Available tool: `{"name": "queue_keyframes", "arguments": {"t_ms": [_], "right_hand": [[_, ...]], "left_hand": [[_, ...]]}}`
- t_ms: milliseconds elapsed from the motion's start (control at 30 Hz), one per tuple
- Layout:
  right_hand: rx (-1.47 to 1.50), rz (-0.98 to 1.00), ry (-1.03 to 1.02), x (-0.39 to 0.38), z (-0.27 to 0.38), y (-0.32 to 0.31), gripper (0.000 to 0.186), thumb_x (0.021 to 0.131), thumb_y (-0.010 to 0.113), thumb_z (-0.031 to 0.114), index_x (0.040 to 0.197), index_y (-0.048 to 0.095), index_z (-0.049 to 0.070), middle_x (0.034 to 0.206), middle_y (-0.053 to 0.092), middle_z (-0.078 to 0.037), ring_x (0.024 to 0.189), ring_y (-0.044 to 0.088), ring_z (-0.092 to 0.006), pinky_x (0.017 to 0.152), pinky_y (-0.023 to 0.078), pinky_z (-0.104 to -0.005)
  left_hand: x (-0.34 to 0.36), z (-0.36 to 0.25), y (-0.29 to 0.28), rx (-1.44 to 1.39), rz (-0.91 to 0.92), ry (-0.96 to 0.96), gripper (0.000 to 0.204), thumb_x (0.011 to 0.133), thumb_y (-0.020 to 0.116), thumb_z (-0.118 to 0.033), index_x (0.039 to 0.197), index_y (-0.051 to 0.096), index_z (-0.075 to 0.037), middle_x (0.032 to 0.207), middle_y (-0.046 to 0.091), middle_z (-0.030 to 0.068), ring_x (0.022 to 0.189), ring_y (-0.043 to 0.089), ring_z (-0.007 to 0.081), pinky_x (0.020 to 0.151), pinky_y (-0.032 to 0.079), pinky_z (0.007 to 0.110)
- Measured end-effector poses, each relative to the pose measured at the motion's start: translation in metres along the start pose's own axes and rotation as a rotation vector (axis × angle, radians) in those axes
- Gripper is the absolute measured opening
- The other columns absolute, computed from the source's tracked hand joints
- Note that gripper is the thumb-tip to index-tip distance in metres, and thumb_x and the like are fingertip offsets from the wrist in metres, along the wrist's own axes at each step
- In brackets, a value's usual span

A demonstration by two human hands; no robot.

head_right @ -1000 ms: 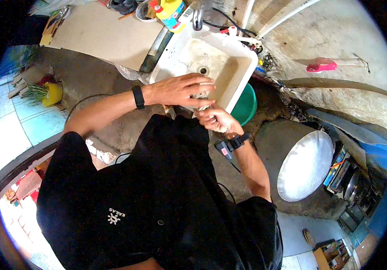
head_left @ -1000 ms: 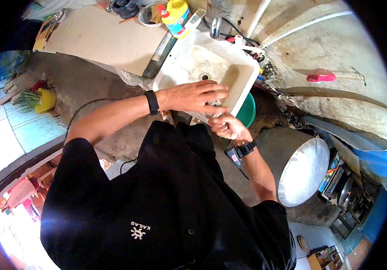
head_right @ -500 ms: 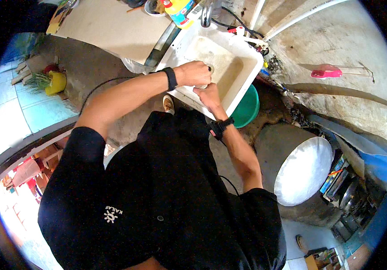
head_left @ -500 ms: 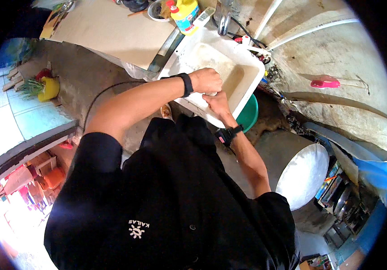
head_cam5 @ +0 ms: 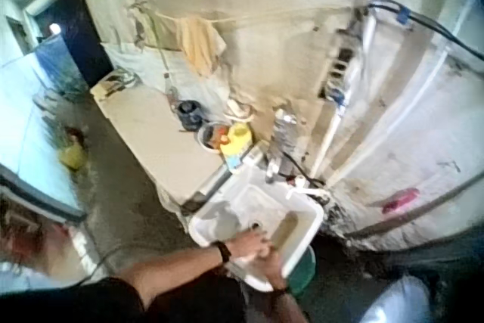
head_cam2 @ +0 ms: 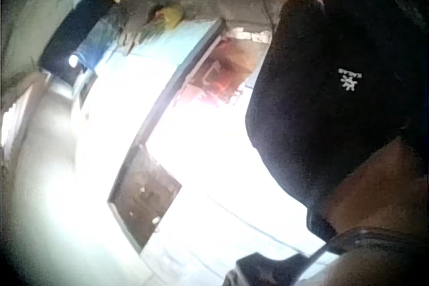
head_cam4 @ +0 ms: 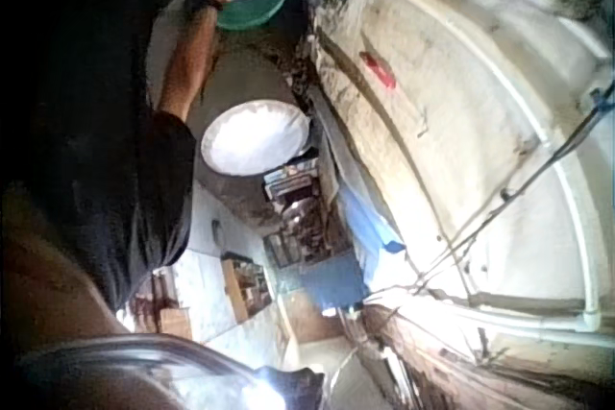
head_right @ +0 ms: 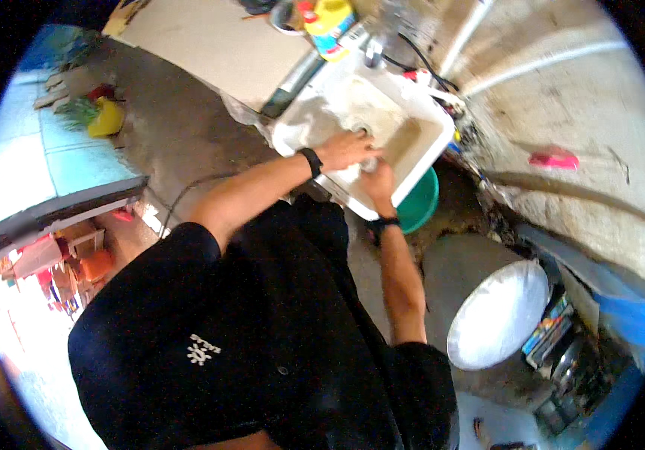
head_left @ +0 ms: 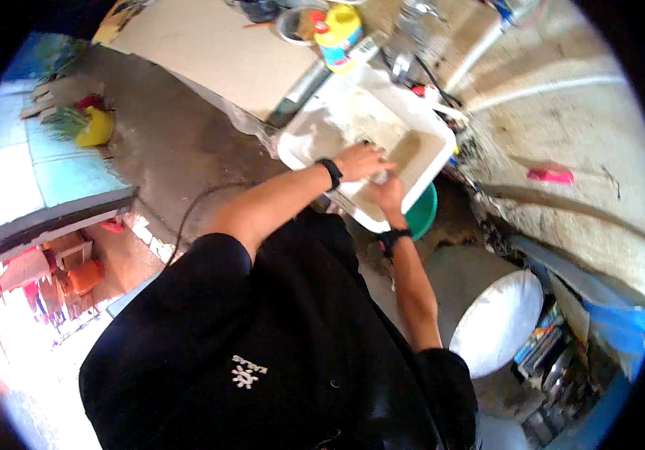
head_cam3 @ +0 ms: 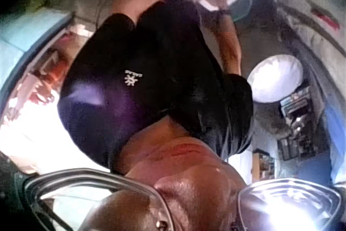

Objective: The person rinses a rag and a steel wool pad in a sink, then sits on the floor and uses them to scrub dirt off a long curved white panel.

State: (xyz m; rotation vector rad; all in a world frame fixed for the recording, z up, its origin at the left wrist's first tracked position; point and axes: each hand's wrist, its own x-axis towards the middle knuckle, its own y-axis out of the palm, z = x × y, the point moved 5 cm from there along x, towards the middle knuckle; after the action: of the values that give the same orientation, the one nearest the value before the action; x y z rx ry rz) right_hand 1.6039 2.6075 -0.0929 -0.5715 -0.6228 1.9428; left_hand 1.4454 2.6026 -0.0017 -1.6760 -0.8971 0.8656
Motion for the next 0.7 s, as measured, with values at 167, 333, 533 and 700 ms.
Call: {"name": "queue_keyframes", "arguments": {"t_ms": [167,333,533,700], "right_hand": [[0.162,0.092,0.173,-0.047,-0.074,-0.02,0.056,0.088,0.096,0.025,0.131,0.078,-0.006,0.123,0.084,-0.023,0.11,0.08,-0.0331,0.099,0.061,-0.0466],[0.103,0.02,0.36,-0.102,-0.213,-0.05,0.055,0.086,0.098,0.027,0.124,0.08,-0.009,0.117,0.085,-0.024,0.103,0.08,-0.0338,0.095,0.061,-0.0486],[0.135,0.139,0.372,-0.073,-0.161,0.043,0.055,0.089,0.095,0.022,0.128,0.074,-0.01,0.099,0.08,-0.02,0.079,0.075,-0.027,0.059,0.058,-0.0431],[0.137,0.223,0.183,0.002,-0.029,0.084,0.064,0.092,0.089,0.023,0.142,0.061,-0.007,0.101,0.076,-0.015,0.064,0.068,-0.0243,0.054,0.058,-0.0409]], "left_hand": [[-0.118,0.04,0.009,-0.19,-0.32,-0.355,0.09,0.094,0.074,-0.006,0.177,0.038,-0.013,0.147,0.062,0.0254,0.138,0.06,0.0436,0.114,0.053,0.055],[-0.273,0.097,0.029,-0.617,-0.511,-0.931,0.06,0.099,0.069,-0.012,0.157,0.057,-0.002,0.142,0.069,0.0276,0.134,0.065,0.0461,0.116,0.053,0.056],[-0.574,0.087,0.164,-0.667,-0.399,-1.659,0.041,0.101,0.066,-0.021,0.136,0.072,0.0,0.13,0.077,0.0284,0.126,0.072,0.0493,0.108,0.058,0.057],[-0.672,0.019,0.271,-0.84,-0.396,-1.811,0.035,0.101,0.066,-0.023,0.121,0.082,0.001,0.114,0.083,0.0254,0.115,0.078,0.0474,0.101,0.062,0.055]]}}
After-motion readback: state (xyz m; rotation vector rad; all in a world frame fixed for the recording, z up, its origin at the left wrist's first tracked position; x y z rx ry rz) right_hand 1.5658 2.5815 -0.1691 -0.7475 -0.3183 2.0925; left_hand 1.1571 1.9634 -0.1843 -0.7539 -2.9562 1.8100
